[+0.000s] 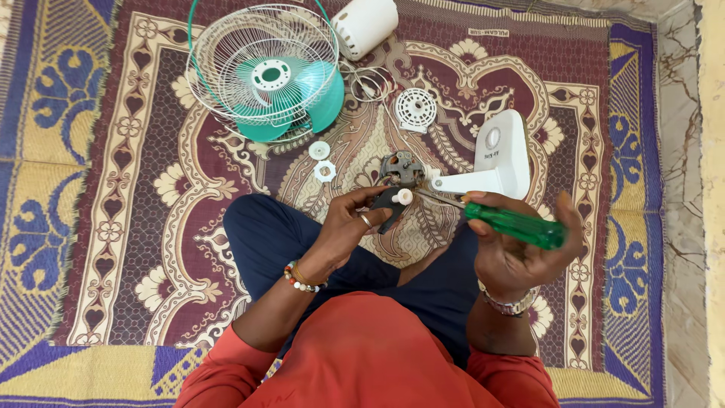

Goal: The person sits on a rug and uses a screwdriver to remove a small white plastic cap from a black fan motor housing, then unscrews and removes a screw from the motor assembly. The person continues to manipulate the motor and screwdriver throughout the clip.

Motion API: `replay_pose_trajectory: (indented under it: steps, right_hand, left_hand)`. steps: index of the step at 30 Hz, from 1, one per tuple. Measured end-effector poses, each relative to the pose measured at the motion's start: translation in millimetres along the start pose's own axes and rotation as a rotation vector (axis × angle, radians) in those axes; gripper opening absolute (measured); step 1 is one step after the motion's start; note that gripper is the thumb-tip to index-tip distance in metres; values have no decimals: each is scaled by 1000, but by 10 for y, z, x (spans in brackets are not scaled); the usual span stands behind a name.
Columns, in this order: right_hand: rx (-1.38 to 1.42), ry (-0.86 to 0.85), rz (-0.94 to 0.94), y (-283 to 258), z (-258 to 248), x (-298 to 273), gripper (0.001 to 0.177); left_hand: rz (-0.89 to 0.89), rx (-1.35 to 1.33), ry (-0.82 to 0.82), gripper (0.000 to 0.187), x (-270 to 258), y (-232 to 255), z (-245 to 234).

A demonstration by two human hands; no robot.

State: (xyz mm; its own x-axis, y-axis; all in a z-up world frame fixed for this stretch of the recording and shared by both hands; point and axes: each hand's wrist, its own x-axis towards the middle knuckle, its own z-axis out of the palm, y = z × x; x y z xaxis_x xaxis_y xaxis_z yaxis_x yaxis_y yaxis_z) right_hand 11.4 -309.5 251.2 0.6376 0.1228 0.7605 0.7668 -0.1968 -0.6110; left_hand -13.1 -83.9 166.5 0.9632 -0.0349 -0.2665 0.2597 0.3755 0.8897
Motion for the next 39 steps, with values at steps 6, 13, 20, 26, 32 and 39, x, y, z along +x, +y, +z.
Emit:
replay_pose_trajectory:
  steps: [6,13,20,26,32,39]
  right_hand:
    - [-61,-43,-48,80,47,62,90]
    - [-106,-81,-11,87,95,56,89]
    - [-117,-85,-30,78,149,76,89]
    - [-113,-107,-55,71,161,87,90]
    - [-114,-98,-62,58,201,105,89]
    - [-74,-123,-58,12,231,147,86]
  left_hand:
    - [-5,21,13,46,78,3,-12]
    - [20,25,16,45,107,-36,-34]
    - [27,9,15,44,96,-11,-50]
    - [26,24,14,43,75,7,-43]
    - [31,31,5,43,54,20,-49]
    - [22,29,13,43,17,45,-58]
